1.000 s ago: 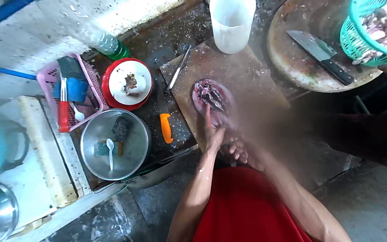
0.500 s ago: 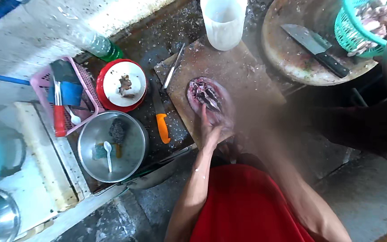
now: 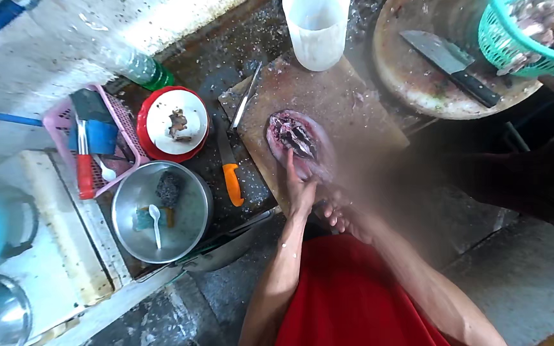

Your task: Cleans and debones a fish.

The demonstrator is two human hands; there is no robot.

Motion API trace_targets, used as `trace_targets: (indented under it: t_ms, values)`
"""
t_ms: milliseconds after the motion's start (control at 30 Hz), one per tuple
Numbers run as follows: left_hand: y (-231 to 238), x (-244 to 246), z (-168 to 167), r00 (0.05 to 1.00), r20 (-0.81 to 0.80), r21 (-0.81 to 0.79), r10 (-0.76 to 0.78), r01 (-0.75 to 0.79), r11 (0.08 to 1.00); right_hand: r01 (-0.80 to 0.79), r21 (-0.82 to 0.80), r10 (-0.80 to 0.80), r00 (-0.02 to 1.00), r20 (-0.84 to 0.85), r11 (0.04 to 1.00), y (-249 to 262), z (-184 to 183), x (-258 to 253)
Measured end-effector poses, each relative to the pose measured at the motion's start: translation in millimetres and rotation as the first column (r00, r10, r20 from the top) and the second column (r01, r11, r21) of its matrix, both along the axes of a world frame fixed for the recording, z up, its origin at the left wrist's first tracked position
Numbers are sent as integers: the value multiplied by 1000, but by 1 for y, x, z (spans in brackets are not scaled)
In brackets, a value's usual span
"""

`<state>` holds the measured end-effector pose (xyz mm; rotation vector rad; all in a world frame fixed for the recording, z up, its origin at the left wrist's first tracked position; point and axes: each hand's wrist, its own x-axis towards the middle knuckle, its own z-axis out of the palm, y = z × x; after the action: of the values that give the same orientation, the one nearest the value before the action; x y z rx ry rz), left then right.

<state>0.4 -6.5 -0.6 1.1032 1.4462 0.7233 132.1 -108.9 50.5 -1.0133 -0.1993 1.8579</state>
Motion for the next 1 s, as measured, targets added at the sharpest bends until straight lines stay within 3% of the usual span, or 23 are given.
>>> trace_targets:
  t_ms: [100,300,367,467,567,600,633,700,733,867,1000]
  values:
    - [-2,3,0,995,79,-56,64,-59,997,-43,68,23,962,271,997,-14,11,-12]
    - [-3,3,-4,996,55,-54,68,-65,996,100,102,-121,965,234,990,-38,27,-6]
    - [-4,4,-4,996,55,-68,65,-61,996,138,144,-175,939,295,980,-39,34,-5]
    - [-4,3,-4,987,110,-102,118,-107,989,123,395,-353,727,588,910,-34,54,3]
    - [-3,0,-1,987,144,-128,74,-56,990,166,573,-570,498,654,802,-12,53,26]
    - [-2,0,-1,986,162,-121,44,-25,992,203,557,-576,489,655,805,-2,39,31]
    - [-4,-1,-2,985,174,-106,17,2,994,290,478,-551,563,615,829,7,20,34]
    - [-10,-1,-6,983,183,-71,-23,36,997,459,125,-469,790,395,880,15,-3,33]
    - [-10,-1,-7,983,181,-47,-39,48,998,425,37,-415,856,310,904,11,-3,32]
    - [-9,-3,-7,991,120,-19,-66,68,997,80,114,-90,992,93,990,-24,11,19]
    - [-7,-5,-5,995,34,25,-92,92,995,-2,22,3,998,-59,1000,-25,4,10]
